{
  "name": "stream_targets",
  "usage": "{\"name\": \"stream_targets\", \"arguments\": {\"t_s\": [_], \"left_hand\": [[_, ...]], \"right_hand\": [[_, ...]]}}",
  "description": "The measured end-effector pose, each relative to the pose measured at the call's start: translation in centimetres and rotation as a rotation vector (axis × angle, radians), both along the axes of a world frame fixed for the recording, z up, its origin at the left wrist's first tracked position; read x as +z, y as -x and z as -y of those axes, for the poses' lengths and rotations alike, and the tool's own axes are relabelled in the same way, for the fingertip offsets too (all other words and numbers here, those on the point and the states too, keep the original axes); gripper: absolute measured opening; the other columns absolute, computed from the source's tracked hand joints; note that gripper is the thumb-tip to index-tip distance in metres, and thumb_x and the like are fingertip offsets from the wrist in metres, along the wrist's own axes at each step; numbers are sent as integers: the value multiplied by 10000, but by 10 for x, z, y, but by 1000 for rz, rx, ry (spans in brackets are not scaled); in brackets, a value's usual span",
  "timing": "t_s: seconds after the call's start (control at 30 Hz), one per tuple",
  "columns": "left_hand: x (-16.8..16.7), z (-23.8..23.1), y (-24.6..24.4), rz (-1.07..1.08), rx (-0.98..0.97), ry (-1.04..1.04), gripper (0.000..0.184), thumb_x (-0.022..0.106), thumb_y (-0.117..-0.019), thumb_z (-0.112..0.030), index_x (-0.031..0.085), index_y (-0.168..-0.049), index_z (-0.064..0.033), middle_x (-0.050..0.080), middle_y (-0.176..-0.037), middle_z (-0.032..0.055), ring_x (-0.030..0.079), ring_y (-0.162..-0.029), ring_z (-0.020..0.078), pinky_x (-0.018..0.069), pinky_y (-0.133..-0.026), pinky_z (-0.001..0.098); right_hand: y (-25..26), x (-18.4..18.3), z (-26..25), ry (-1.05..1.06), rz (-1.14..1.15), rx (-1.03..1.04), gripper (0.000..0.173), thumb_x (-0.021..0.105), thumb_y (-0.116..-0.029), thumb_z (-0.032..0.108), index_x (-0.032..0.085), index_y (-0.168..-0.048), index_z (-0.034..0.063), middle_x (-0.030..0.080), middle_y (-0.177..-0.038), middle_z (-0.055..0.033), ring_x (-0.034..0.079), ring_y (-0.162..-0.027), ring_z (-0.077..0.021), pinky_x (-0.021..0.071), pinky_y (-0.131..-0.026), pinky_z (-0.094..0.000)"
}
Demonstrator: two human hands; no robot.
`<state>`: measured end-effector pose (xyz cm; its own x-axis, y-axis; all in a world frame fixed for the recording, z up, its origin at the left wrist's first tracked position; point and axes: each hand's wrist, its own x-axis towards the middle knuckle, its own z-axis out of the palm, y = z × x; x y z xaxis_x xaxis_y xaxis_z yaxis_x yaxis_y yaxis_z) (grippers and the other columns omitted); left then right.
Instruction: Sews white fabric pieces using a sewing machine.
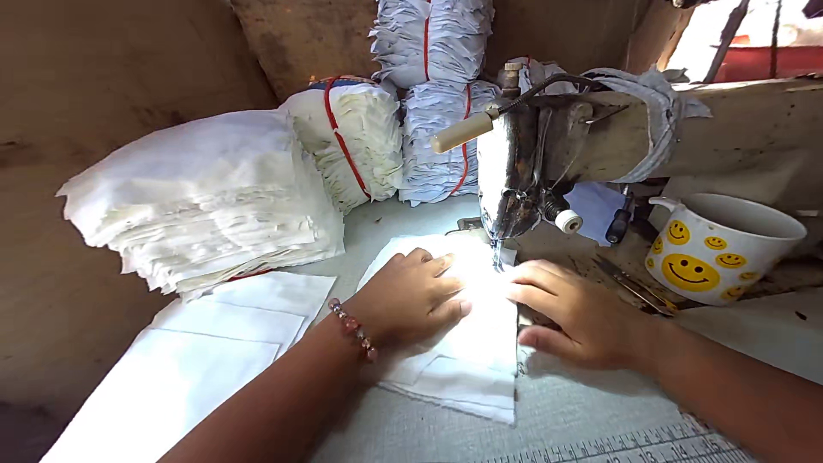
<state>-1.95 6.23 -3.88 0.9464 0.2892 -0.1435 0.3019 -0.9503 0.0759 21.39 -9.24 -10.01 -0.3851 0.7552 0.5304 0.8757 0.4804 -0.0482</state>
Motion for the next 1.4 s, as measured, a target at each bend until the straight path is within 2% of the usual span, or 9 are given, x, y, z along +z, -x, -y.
{"name": "stream_targets", "arguments": {"t_s": [0.13, 0.3, 0.53, 0.67, 0.83, 0.93, 1.03, 1.3, 1.4], "left_hand": [[-12, -1, 3, 233, -154, 3, 544, 398, -1051, -534, 700, -1324, -173, 635, -1408, 78, 560, -1309, 301, 437, -1025, 543], [-23, -6, -2, 419, -382, 208, 377, 504, -1055, -347, 743, -1192, -90, 700, -1273, 87, 637, -1192, 217, 494, -1008, 421], [-12, -14, -5, 447, -60, 638, 158, 547, -956, -119, 687, -917, -54, 647, -930, -9, 586, -894, 12, 484, -797, 204], [-2, -10, -8, 298, -173, 503, 239, 559, -955, -119, 783, -1011, -57, 725, -1090, 39, 616, -1076, 81, 478, -945, 277], [-2, -1, -11, 245, -106, 367, 283, 542, -974, -172, 790, -1098, -115, 698, -1202, 41, 582, -1179, 183, 449, -981, 428], [-4, 1, -16, 241, -65, 301, 292, 544, -982, -233, 791, -1096, -126, 692, -1200, 50, 576, -1154, 230, 430, -951, 492], [-4, 4, -21, 230, -21, 254, 320, 517, -1009, -260, 789, -1112, -126, 678, -1224, 56, 564, -1148, 247, 421, -950, 498], [-23, 1, -24, 452, 5, 127, 275, 580, -958, -248, 804, -1063, -128, 673, -1197, 84, 577, -1154, 260, 425, -960, 517], [-30, -8, -22, 591, -254, 274, 201, 604, -902, -146, 779, -970, -73, 740, -1073, 31, 663, -1045, 112, 525, -922, 353]], "right_hand": [[2, 0, 0, -7, -3, 153, 635, 327, -1065, 586, 691, -1134, 69, 714, -1093, -111, 671, -1092, -227, 546, -940, -350], [-6, -2, -4, 24, -12, 20, 640, 339, -1061, 571, 720, -1128, 62, 725, -1154, -96, 666, -1149, -221, 539, -976, -353], [5, 3, -2, 26, 10, 157, 636, 312, -1069, 581, 684, -1146, 70, 717, -1119, -108, 676, -1096, -237, 548, -937, -377], [-8, 0, -7, 21, -24, 56, 631, 336, -1060, 572, 714, -1021, 68, 726, -1065, -85, 681, -1074, -210, 556, -920, -363], [-5, 6, -5, 55, 4, -140, 641, 325, -1049, 552, 748, -1133, 77, 718, -1172, -85, 668, -1154, -232, 545, -969, -413], [3, 5, 0, -27, -21, 57, 670, 309, -1060, 594, 707, -1175, 68, 718, -1155, -117, 672, -1146, -243, 548, -976, -395], [7, 3, -1, 39, -45, 170, 626, 329, -1068, 566, 691, -1140, 60, 718, -1119, -107, 678, -1089, -223, 551, -931, -356], [-3, 8, -4, 136, -57, -43, 612, 368, -1047, 530, 733, -1117, 44, 713, -1179, -93, 656, -1163, -200, 525, -988, -334], [0, 8, -2, 112, -49, -101, 631, 364, -1042, 549, 726, -1169, 49, 698, -1186, -111, 660, -1151, -222, 542, -965, -370]]}}
